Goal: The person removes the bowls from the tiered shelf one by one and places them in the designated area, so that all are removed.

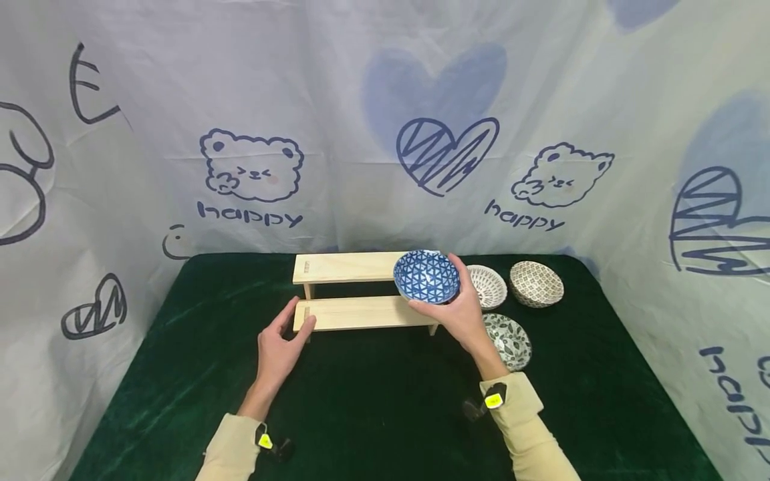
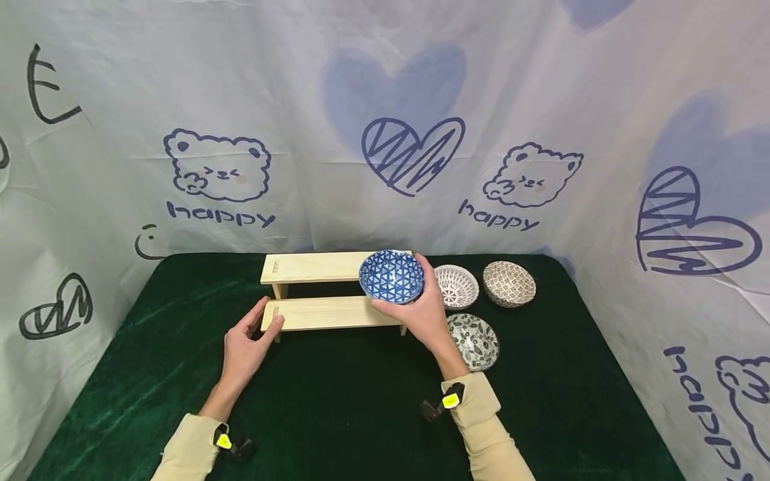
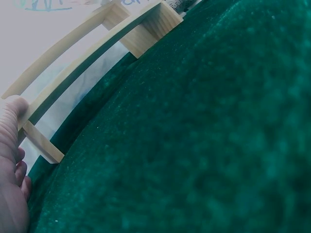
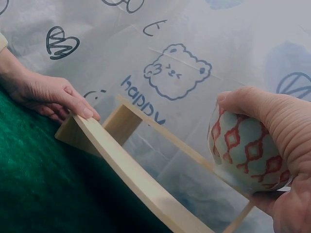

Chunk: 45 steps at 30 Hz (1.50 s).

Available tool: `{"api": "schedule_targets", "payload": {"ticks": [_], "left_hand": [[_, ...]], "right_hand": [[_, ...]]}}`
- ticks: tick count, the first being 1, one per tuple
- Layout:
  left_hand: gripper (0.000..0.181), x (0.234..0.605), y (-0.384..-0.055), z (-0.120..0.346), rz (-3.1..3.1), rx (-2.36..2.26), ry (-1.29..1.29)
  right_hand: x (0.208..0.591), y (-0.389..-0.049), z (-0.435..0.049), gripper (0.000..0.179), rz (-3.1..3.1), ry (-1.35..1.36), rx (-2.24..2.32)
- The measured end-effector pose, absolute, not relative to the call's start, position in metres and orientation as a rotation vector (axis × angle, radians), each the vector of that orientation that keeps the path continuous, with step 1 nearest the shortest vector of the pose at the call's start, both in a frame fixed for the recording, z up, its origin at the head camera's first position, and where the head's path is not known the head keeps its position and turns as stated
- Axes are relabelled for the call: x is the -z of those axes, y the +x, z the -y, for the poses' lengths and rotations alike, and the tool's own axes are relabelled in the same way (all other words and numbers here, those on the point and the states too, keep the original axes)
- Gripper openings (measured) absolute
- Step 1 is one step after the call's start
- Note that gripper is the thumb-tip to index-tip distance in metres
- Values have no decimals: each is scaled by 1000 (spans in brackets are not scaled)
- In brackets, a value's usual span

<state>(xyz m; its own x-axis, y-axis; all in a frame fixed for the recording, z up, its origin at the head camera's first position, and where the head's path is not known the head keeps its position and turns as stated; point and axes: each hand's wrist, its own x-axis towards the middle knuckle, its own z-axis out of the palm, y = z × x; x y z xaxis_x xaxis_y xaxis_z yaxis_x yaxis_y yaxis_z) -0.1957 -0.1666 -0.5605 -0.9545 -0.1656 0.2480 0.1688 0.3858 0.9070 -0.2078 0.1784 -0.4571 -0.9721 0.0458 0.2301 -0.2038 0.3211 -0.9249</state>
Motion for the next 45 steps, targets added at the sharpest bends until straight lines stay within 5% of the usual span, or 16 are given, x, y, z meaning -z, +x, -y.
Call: {"api": "schedule_targets", "payload": {"ticks": [45], "left_hand": [[65,560,-194,167,2359,1589,-20]], "right_hand": [[475,-162,-281,113,2360,-285,-1596]]}}
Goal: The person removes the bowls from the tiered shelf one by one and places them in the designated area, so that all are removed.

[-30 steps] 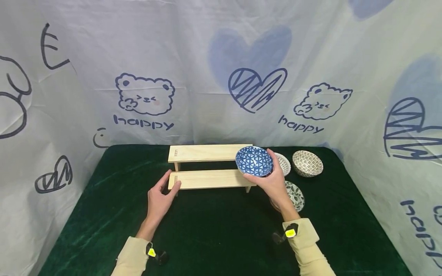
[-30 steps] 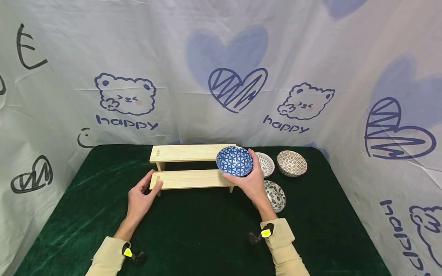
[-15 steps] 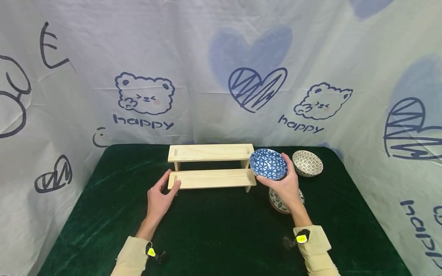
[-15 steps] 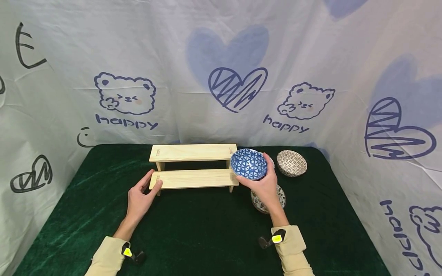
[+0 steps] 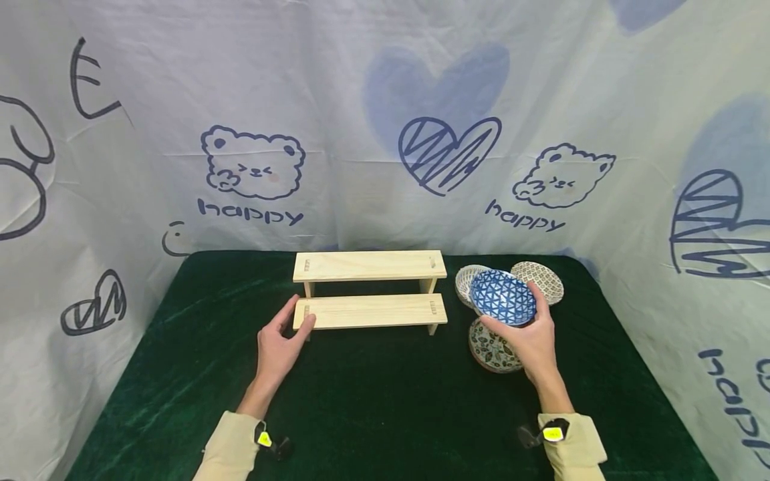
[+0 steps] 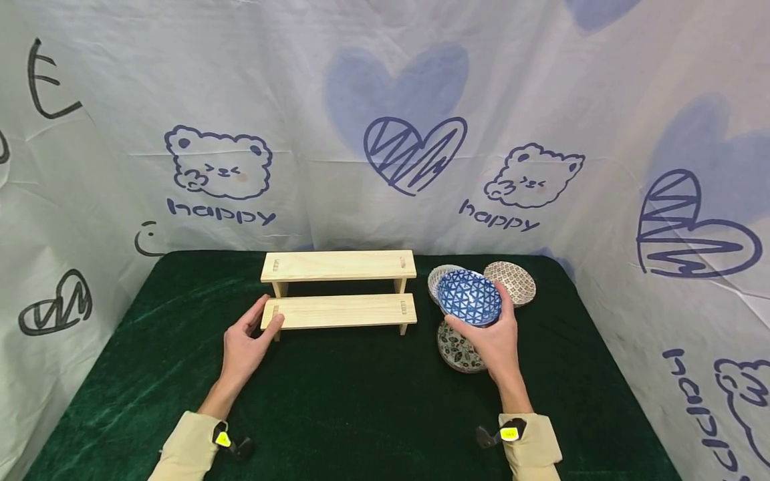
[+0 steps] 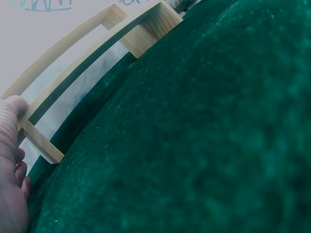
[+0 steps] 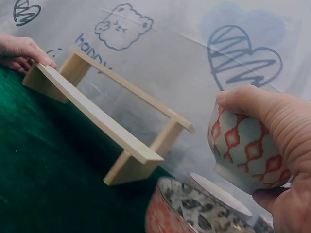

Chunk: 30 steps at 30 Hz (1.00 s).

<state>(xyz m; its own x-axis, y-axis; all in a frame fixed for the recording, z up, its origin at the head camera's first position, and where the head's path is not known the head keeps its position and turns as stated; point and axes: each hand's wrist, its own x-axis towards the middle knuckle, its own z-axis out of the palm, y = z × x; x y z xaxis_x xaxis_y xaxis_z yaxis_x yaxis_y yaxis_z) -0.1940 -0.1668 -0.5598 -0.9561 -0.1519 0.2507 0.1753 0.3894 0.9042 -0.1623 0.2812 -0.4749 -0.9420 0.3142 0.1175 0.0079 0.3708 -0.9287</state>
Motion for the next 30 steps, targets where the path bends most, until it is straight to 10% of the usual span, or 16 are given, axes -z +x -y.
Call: {"api": "schedule_targets", "payload": {"ticks": [30], "left_hand": [[65,557,-192,165,2364,1587,-20]], "right_hand": [[498,-122,-355,111,2221,-664,-1533]]}}
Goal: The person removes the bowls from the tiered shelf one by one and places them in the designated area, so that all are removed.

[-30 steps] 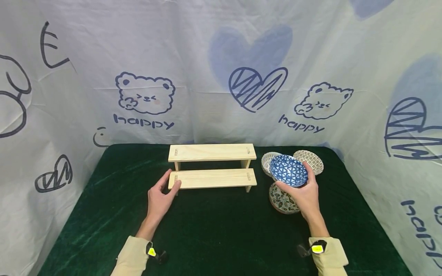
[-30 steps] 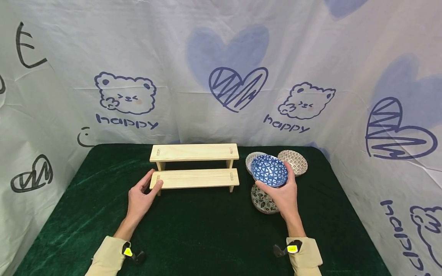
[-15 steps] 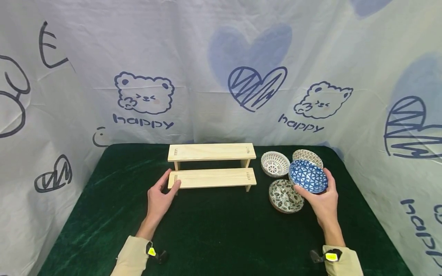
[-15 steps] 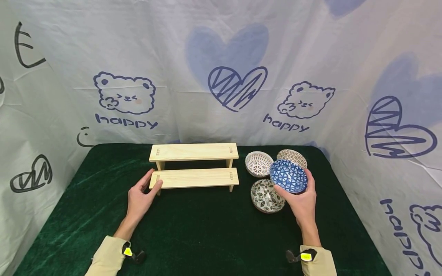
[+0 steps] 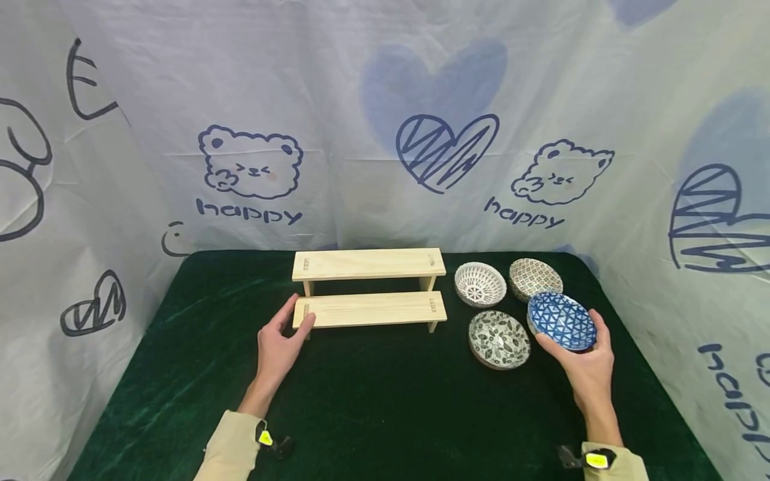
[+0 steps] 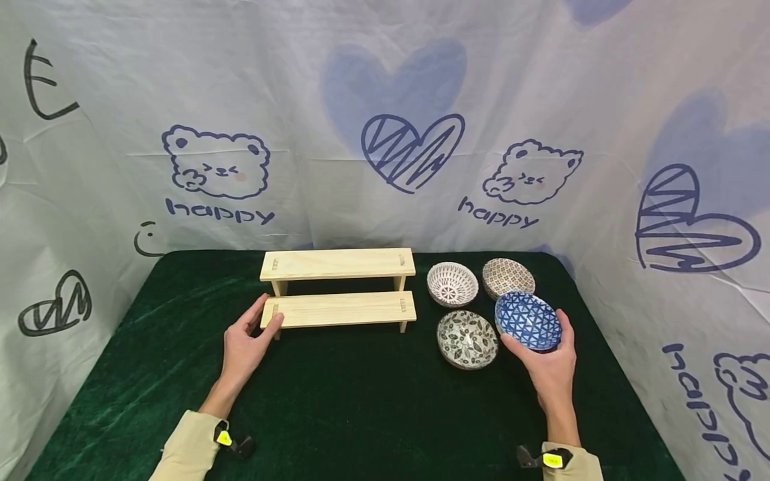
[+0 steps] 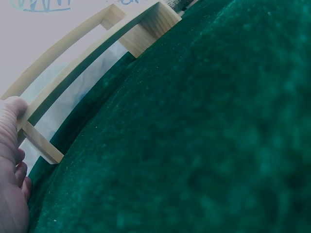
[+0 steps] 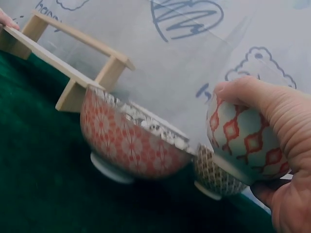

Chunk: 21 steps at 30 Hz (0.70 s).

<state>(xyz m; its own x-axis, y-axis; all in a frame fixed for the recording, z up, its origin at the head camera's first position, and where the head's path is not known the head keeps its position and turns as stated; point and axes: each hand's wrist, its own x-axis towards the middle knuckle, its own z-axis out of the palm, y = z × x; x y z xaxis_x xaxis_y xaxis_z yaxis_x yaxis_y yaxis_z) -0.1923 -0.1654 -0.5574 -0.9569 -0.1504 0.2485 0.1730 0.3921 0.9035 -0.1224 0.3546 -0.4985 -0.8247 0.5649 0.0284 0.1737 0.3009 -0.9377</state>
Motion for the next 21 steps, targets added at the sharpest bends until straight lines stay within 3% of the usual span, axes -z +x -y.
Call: {"api": "schedule_targets", "payload": {"ticks": [21], "left_hand": [[65,560,-194,166,2365,1576,-27]], "right_hand": [[538,-123,-377,121,2330,-745,-1425]]}}
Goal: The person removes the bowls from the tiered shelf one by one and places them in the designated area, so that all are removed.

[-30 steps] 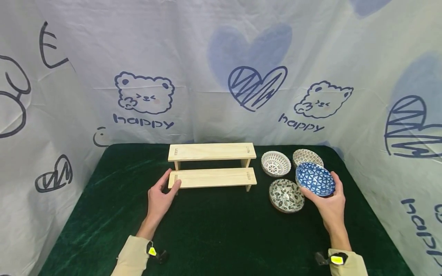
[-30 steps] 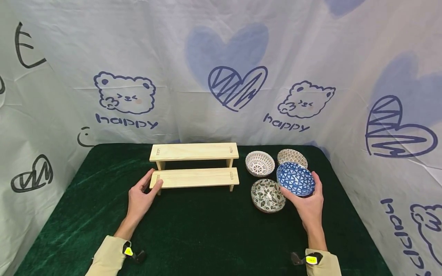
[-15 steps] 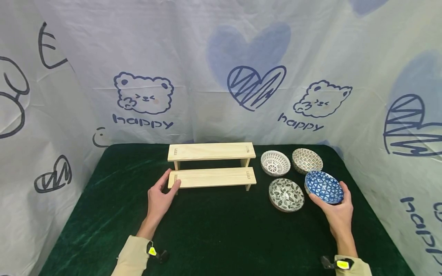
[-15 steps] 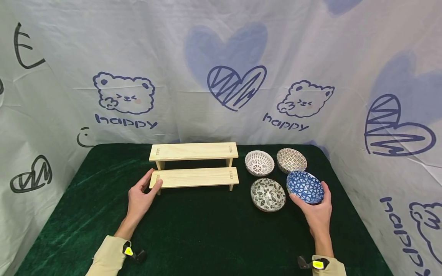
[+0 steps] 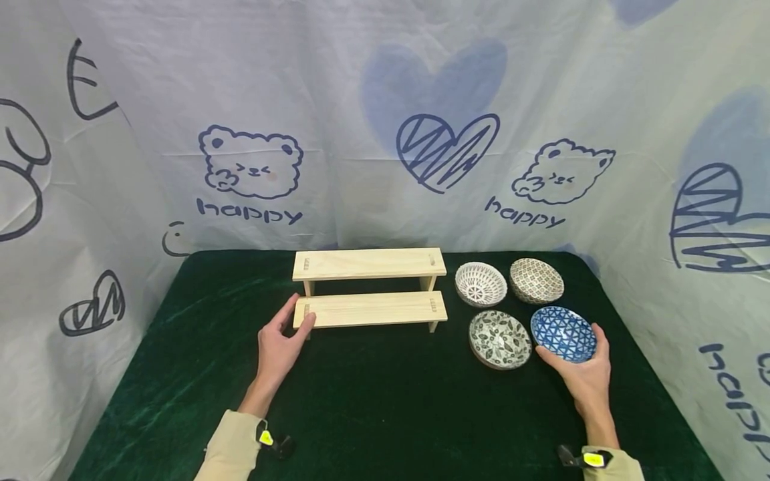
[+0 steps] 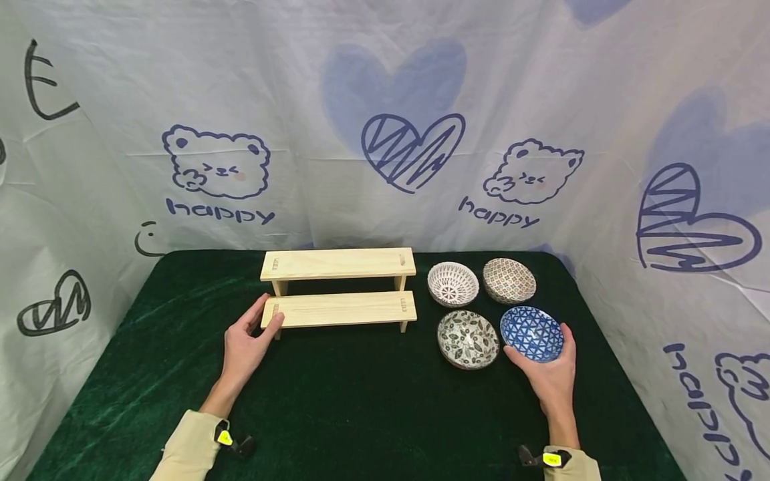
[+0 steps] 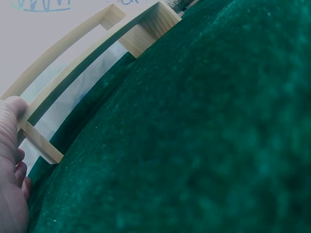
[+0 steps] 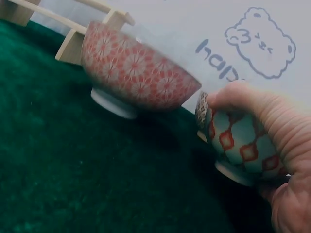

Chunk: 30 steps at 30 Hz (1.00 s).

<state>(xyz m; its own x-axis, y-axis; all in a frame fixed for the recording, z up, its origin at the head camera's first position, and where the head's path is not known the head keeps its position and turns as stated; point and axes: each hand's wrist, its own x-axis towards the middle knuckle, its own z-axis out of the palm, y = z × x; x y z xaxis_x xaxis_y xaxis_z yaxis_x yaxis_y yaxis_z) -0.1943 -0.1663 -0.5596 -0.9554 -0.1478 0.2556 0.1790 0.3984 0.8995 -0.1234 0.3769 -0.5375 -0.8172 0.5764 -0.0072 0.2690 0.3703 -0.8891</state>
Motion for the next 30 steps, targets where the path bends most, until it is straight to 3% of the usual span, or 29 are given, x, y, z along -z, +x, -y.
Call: {"api": "schedule_targets", "payload": {"ticks": [14,24,30], "left_hand": [[65,560,-190,171,2357,1587,-9],[75,549,-190,167,2468,1441,-71],[76,531,-183,166,2640,1164,-127]], "right_hand": [[538,-125,-378,122,2377,-758,-1448],[497,-116,-365,95,2432,-579,-1218],[482,-125,-340,89,2508,-275,-1108]]}}
